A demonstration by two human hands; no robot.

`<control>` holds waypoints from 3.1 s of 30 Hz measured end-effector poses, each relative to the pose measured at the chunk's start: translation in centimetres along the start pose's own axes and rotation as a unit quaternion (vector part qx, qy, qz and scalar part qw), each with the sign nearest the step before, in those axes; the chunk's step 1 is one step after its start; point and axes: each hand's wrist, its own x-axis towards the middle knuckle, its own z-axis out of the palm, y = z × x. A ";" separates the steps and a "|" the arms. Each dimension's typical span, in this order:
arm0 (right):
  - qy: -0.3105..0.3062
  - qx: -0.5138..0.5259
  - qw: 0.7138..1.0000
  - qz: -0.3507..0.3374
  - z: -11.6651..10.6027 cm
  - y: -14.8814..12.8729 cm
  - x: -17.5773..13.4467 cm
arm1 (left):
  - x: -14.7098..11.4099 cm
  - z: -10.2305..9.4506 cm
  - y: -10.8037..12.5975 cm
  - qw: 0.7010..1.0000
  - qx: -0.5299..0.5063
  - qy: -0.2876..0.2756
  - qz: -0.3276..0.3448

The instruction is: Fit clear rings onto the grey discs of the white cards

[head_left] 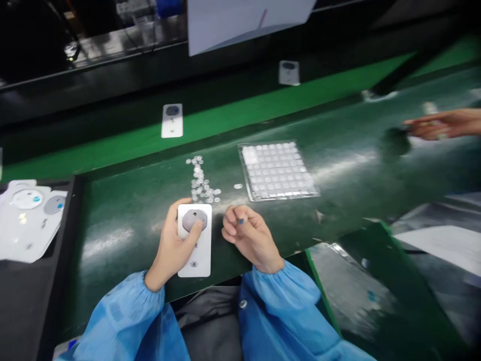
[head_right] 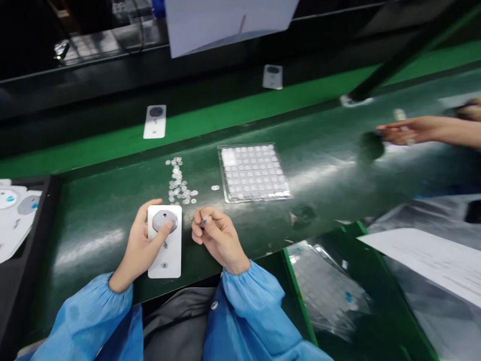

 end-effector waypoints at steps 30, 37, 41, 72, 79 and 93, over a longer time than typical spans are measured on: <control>0.136 0.464 0.823 -0.299 -15.0 -11.3 -7.2 | 3.0 22.6 8.7 0.943 0.068 -0.292 0.146; 0.125 0.497 0.810 -0.283 -15.3 -11.7 -7.2 | 3.4 22.6 8.2 0.945 0.065 -0.295 0.127; 0.136 0.473 0.819 -0.294 -15.4 -11.8 -7.0 | 3.5 22.4 8.0 0.945 0.068 -0.297 0.122; 0.243 -0.071 0.960 -0.122 -15.3 -9.1 -6.1 | 4.6 24.5 8.8 0.960 -0.100 -0.230 0.128; 0.186 -0.137 0.970 -0.081 -12.8 -8.3 -6.1 | 4.5 21.0 7.5 0.968 -0.066 -0.225 0.085; -0.029 -0.268 0.962 0.041 -5.5 -3.1 -3.5 | 3.4 8.8 2.3 0.971 -0.202 -0.127 0.010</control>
